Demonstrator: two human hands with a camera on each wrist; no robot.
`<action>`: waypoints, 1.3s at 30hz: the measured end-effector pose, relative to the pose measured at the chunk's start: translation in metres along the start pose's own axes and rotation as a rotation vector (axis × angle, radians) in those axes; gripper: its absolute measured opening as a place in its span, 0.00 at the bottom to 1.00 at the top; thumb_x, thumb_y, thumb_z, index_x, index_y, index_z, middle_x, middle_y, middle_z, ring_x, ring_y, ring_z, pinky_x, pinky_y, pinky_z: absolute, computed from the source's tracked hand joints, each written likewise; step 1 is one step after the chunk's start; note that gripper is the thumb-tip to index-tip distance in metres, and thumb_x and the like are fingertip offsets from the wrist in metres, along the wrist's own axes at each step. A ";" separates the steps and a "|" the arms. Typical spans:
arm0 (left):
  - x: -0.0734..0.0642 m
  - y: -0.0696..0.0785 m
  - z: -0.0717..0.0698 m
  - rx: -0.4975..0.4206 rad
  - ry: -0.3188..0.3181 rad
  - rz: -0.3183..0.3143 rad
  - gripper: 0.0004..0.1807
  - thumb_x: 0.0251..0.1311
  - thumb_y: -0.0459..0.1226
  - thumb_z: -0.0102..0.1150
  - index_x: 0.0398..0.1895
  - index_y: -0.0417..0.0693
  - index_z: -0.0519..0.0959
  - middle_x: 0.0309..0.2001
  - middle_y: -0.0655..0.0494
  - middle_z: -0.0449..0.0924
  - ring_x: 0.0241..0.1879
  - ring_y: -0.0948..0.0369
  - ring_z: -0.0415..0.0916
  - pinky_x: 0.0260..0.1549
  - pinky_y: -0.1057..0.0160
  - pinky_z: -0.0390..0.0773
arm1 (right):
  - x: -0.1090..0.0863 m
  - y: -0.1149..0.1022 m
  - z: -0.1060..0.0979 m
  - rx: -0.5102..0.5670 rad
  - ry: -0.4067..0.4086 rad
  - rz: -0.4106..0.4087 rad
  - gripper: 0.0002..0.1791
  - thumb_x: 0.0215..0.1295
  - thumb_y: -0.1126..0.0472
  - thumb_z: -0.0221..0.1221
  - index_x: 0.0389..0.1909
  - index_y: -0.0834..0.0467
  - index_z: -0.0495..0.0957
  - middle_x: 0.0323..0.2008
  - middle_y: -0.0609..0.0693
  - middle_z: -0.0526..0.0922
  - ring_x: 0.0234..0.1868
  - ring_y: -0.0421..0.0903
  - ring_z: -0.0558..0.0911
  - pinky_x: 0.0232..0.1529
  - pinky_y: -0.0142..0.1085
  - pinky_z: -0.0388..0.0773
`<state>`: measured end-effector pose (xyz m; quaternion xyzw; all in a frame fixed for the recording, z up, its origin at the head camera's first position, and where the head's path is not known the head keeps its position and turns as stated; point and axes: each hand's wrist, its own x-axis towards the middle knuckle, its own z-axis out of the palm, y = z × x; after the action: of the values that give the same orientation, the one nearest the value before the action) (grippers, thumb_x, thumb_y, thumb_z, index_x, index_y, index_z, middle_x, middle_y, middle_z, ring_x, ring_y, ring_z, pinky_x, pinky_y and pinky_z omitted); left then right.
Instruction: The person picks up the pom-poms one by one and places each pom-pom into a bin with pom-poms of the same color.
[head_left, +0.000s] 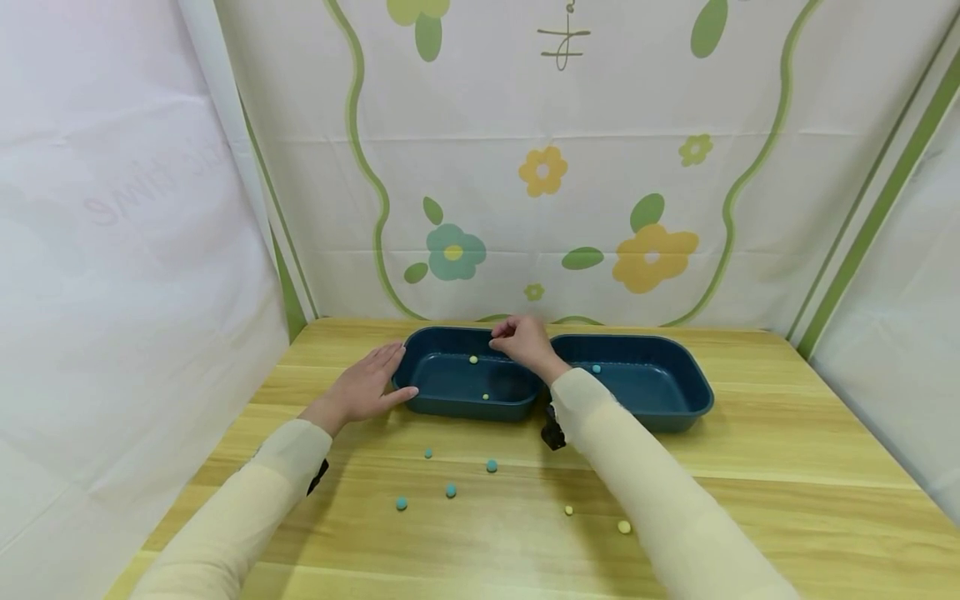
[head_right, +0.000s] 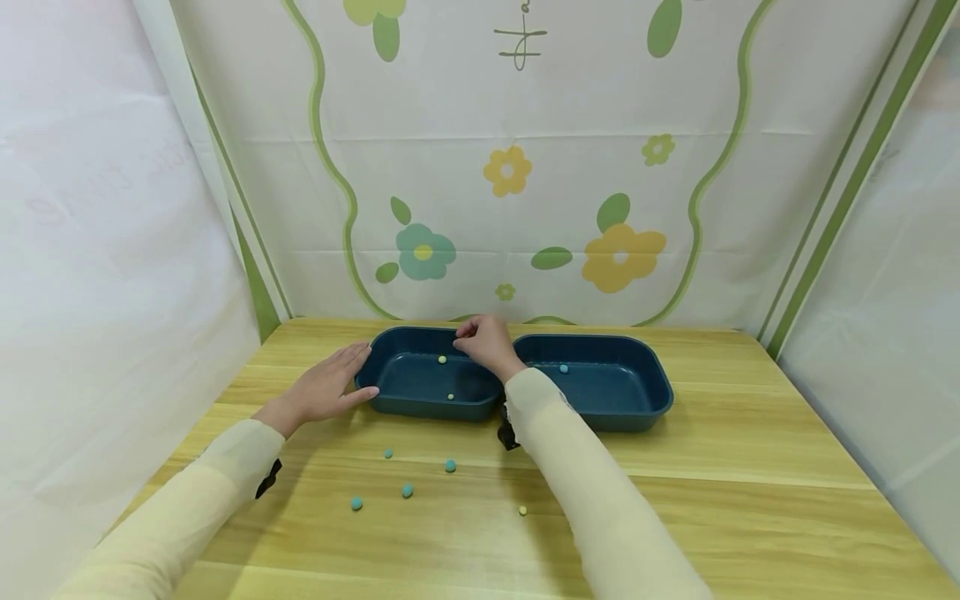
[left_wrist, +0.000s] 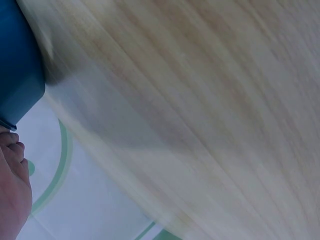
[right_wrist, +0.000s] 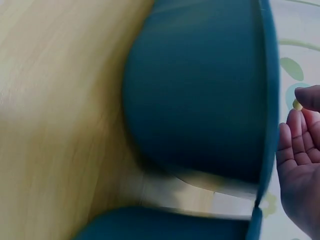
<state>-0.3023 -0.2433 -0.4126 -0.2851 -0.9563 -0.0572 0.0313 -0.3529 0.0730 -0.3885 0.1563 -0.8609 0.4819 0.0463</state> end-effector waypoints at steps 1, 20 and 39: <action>0.000 0.000 0.000 0.001 0.004 0.002 0.48 0.69 0.63 0.40 0.74 0.31 0.50 0.75 0.37 0.47 0.74 0.45 0.44 0.70 0.49 0.46 | 0.000 0.001 0.001 -0.004 0.000 0.003 0.03 0.60 0.66 0.66 0.33 0.62 0.83 0.33 0.52 0.83 0.34 0.47 0.80 0.37 0.38 0.80; 0.000 0.003 -0.002 -0.005 -0.004 0.001 0.48 0.69 0.62 0.42 0.74 0.31 0.49 0.75 0.37 0.47 0.74 0.45 0.44 0.71 0.49 0.45 | -0.001 0.001 0.009 -0.081 -0.014 0.047 0.02 0.61 0.66 0.65 0.34 0.60 0.82 0.32 0.51 0.82 0.34 0.47 0.80 0.39 0.39 0.80; 0.000 0.003 -0.002 0.005 0.000 0.002 0.48 0.69 0.62 0.42 0.74 0.31 0.50 0.74 0.37 0.48 0.73 0.45 0.45 0.70 0.49 0.46 | -0.001 -0.015 -0.006 -0.073 -0.018 0.043 0.05 0.63 0.64 0.64 0.38 0.61 0.82 0.36 0.53 0.82 0.37 0.49 0.80 0.41 0.41 0.80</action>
<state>-0.3010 -0.2411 -0.4102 -0.2859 -0.9562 -0.0546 0.0319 -0.3476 0.0711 -0.3727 0.1402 -0.8816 0.4495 0.0338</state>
